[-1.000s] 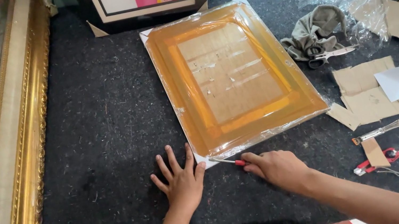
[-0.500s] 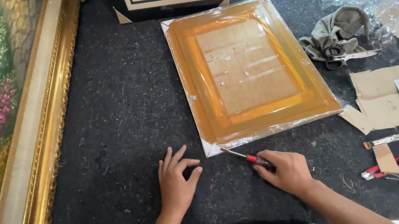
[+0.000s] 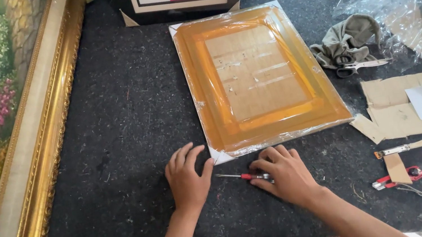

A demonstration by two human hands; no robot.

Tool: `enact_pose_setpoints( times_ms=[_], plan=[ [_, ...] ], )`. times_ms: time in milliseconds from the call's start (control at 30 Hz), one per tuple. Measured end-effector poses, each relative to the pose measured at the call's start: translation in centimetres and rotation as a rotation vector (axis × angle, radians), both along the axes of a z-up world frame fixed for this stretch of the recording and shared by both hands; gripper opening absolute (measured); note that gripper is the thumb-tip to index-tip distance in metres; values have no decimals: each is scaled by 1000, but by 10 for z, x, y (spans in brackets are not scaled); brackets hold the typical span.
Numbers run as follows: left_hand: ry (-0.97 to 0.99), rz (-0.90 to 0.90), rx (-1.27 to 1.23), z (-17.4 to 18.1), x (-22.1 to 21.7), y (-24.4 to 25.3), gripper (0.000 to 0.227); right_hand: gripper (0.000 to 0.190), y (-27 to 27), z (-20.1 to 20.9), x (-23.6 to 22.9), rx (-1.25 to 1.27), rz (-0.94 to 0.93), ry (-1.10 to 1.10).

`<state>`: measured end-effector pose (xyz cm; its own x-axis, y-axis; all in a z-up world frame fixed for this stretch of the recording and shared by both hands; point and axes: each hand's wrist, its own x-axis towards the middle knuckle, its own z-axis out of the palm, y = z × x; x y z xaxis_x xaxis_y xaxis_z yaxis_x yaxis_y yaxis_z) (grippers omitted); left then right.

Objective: Using a small tool to tear and remove plastic wrap from a framed artwork and organizing cardboard scraps on a workshop table.

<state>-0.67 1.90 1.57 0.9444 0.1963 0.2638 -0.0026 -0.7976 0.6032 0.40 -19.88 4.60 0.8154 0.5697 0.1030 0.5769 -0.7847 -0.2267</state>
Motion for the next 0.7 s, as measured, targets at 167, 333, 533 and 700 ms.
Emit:
enact_pose_setpoints(
  times_ms=[167,333,533,700],
  plan=[
    [165,-169,160,9,-6,-5,47,24,28,10,23,13,-98,40],
    [237,-201,201,16,-8,-4,44,16,51,15,38,101,-82,170],
    [228,-198,216,12,-7,-4,43,18,52,7,43,-15,-108,195],
    [183,-183,262,4,-6,-3,43,16,56,25,41,-116,-46,304]
  ],
)
